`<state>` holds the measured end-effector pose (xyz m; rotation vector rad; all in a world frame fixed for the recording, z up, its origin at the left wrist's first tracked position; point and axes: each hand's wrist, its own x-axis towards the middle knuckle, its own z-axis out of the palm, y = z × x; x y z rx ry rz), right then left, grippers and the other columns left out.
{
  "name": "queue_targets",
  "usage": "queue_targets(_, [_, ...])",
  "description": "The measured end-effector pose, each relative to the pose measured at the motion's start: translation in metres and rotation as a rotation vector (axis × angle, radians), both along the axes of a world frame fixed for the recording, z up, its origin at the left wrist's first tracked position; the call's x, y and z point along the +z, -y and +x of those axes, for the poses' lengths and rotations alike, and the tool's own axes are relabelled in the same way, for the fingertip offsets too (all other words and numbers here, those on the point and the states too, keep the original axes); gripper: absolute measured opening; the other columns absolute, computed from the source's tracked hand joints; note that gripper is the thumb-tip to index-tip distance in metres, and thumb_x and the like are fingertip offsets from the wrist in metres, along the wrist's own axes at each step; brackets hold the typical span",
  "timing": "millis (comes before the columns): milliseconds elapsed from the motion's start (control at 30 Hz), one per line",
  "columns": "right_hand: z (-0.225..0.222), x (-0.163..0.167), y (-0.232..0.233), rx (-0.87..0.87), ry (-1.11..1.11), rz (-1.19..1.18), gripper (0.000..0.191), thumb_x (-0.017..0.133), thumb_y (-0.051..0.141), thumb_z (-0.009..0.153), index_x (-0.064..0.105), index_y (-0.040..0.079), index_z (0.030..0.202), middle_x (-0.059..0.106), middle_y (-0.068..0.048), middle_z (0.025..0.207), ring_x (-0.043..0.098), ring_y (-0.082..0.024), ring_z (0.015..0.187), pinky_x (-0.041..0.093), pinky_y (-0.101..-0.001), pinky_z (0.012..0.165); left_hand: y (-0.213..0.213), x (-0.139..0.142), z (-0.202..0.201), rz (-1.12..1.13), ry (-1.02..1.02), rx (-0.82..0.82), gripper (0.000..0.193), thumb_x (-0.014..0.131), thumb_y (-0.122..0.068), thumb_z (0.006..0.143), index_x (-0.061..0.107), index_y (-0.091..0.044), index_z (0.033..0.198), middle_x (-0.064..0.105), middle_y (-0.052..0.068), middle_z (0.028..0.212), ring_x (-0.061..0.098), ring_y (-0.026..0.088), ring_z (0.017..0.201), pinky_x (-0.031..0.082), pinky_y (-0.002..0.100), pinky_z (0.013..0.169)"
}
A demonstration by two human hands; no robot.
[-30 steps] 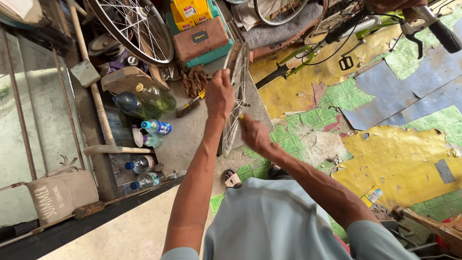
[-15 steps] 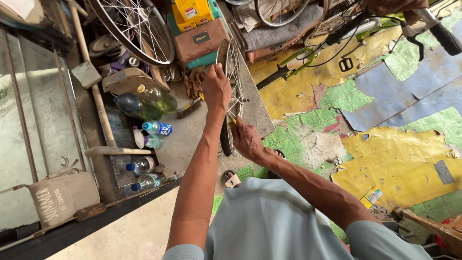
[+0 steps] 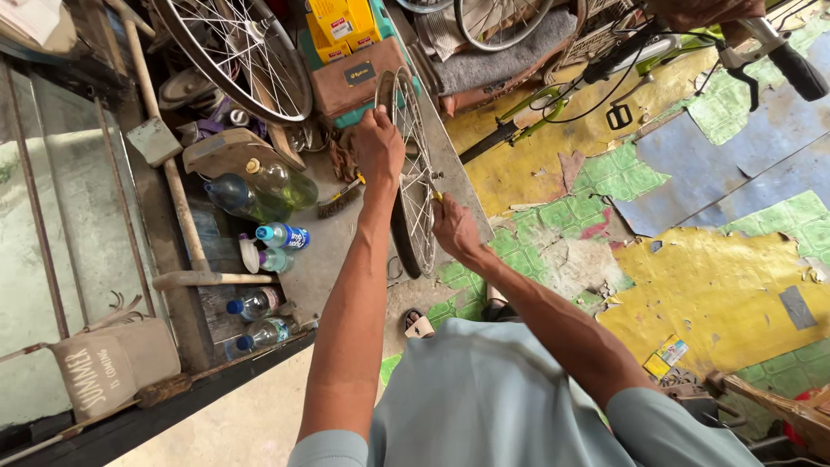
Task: The person uses a yellow spoke wrench to tighten the nipples on a bicycle wheel rim. They rotate the wheel and adjust multiple spokes in sequence while holding the rim steady with the other hand.
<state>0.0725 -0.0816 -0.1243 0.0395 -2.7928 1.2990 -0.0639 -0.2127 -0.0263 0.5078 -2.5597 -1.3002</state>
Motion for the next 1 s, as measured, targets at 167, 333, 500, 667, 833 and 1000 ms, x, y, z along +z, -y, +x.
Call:
queue_targets(167, [0.010,0.004,0.004,0.189,-0.076,-0.033,0.017,0.048,0.020,0.107,0.053,0.005,0.099,0.051,-0.011,0.056,0.048,-0.024,0.040,0.035,-0.0424,0.037,0.002,0.009,-0.004,0.082,0.033,-0.005,0.042,0.044,-0.036,0.104,0.065,-0.001,0.096,0.071,0.025,0.092,0.066,0.048,0.089,0.049,0.054,0.076])
queue_targets(333, [0.015,0.035,-0.008,0.304,-0.031,0.160,0.028,0.053,0.029,0.109,0.052,0.008,0.091,0.053,-0.008,0.054,0.040,-0.022,0.038,0.031,-0.0424,0.035,0.008,0.016,-0.004,-0.038,0.007,-0.086,0.041,0.044,-0.036,0.105,0.066,-0.003,0.097,0.070,0.027,0.095,0.065,0.049,0.094,0.048,0.055,0.080])
queue_targets(500, [-0.029,0.093,-0.038,0.638,-0.435,0.456,0.022,0.057,0.028,0.107,0.058,0.008,0.100,0.055,-0.006,0.062,0.043,-0.018,0.040,0.033,-0.0353,0.030,0.006,0.027,0.004,-0.069,0.025,-0.265,0.042,0.044,-0.039,0.104,0.069,-0.006,0.098,0.072,0.025,0.099,0.065,0.048,0.098,0.048,0.056,0.086])
queue_targets(667, [-0.069,0.143,-0.041,0.783,-0.723,0.627,0.016,0.062,0.025,0.095,0.058,0.011,0.103,0.053,-0.004,0.071,0.054,-0.021,0.053,0.040,-0.0390,0.043,-0.003,0.047,0.009,-0.101,0.024,-0.457,0.043,0.045,-0.044,0.103,0.070,-0.008,0.104,0.071,0.026,0.103,0.065,0.048,0.100,0.050,0.056,0.085])
queue_targets(833, [-0.084,0.142,-0.040,0.857,-0.333,0.859,0.011,0.064,0.023,0.100,0.060,0.013,0.099,0.054,-0.005,0.063,0.054,-0.022,0.046,0.043,-0.0420,0.039,-0.001,0.051,0.012,-0.111,0.145,-0.506,0.048,0.038,-0.047,0.105,0.068,-0.010,0.100,0.073,0.021,0.097,0.069,0.044,0.095,0.052,0.055,0.084])
queue_targets(1000, [-0.083,0.119,-0.043,0.869,-0.205,1.068,0.009,0.063,0.016,0.099,0.059,0.012,0.092,0.056,-0.004,0.064,0.056,-0.018,0.055,0.046,-0.0409,0.051,0.005,0.036,0.010,-0.150,-0.035,-0.466,0.047,0.039,-0.046,0.105,0.068,-0.010,0.098,0.072,0.021,0.093,0.068,0.044,0.092,0.052,0.056,0.080])
